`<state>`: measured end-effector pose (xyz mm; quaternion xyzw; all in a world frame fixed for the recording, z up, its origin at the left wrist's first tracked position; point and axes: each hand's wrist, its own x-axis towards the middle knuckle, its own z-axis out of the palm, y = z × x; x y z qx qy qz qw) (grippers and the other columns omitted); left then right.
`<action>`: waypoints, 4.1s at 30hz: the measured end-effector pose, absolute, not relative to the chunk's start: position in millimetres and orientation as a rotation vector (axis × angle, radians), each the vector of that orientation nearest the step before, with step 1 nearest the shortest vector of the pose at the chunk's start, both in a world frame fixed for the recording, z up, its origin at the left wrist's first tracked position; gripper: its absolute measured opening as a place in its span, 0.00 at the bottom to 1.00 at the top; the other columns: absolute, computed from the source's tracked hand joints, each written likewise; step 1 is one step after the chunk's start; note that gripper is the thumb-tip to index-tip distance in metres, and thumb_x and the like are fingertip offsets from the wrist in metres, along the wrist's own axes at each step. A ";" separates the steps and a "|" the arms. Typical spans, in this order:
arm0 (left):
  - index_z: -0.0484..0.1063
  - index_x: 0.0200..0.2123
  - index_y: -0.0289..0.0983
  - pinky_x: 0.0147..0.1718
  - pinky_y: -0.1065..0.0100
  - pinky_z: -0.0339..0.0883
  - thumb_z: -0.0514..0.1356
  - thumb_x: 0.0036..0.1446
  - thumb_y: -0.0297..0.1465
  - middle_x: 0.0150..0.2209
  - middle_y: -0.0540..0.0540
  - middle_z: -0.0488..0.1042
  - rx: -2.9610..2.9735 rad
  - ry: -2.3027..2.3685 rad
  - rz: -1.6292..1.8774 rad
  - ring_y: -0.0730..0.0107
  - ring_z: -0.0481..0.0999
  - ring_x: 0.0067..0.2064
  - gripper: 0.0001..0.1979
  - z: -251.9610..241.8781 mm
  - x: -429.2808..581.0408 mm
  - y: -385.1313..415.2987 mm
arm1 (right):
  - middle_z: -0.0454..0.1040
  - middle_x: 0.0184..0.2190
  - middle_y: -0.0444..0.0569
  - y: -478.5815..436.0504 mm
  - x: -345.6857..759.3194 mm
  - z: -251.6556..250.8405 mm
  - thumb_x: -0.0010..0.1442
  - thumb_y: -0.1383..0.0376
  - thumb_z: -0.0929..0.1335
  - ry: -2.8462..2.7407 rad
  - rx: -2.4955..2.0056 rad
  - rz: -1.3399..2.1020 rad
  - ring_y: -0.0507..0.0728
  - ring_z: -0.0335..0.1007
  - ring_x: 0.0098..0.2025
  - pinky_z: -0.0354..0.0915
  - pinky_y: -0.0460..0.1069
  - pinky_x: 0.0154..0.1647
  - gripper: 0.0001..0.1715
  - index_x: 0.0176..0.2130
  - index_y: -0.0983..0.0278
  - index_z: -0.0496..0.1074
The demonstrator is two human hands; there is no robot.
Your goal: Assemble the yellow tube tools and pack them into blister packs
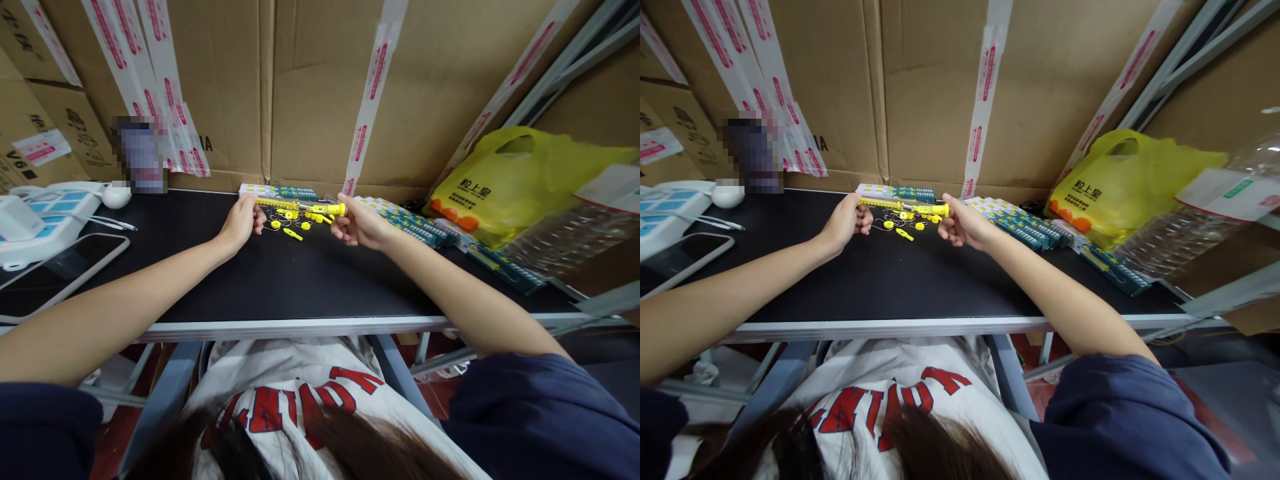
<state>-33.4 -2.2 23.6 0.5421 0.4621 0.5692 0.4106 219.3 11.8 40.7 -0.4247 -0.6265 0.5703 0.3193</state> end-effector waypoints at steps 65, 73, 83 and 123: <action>0.52 0.22 0.40 0.16 0.78 0.58 0.44 0.67 0.33 0.14 0.55 0.57 1.312 1.202 1.431 0.79 0.57 0.15 0.18 24.1 -34.4 -2.5 | 0.68 0.36 0.47 8.6 232.5 45.5 0.52 0.59 0.75 -2.033 -0.819 0.404 0.52 0.66 0.32 0.67 0.48 0.27 0.19 0.37 0.59 0.64; 0.52 0.21 0.40 0.16 0.78 0.59 0.44 0.67 0.33 0.14 0.54 0.57 1.317 1.211 1.415 0.79 0.57 0.15 0.19 23.8 -34.3 -2.2 | 0.69 0.39 0.48 13.2 240.4 45.4 0.55 0.65 0.70 -2.172 -0.852 0.017 0.54 0.65 0.34 0.67 0.52 0.40 0.09 0.38 0.59 0.67; 0.52 0.22 0.41 0.16 0.78 0.60 0.44 0.66 0.33 0.14 0.54 0.57 1.273 1.194 1.412 0.78 0.57 0.14 0.18 23.1 -35.9 -0.1 | 0.71 0.33 0.46 11.9 240.0 46.2 0.52 0.55 0.75 -2.081 -0.880 0.192 0.54 0.67 0.32 0.68 0.51 0.36 0.18 0.40 0.59 0.70; 0.54 0.27 0.40 0.17 0.77 0.57 0.44 0.69 0.30 0.15 0.57 0.59 1.365 1.208 1.483 0.80 0.59 0.15 0.15 25.2 -32.7 -5.8 | 0.67 0.22 0.36 5.6 222.7 48.0 0.52 0.63 0.73 -1.589 -0.903 1.430 0.45 0.53 0.17 0.45 0.41 0.14 0.22 0.37 0.58 0.56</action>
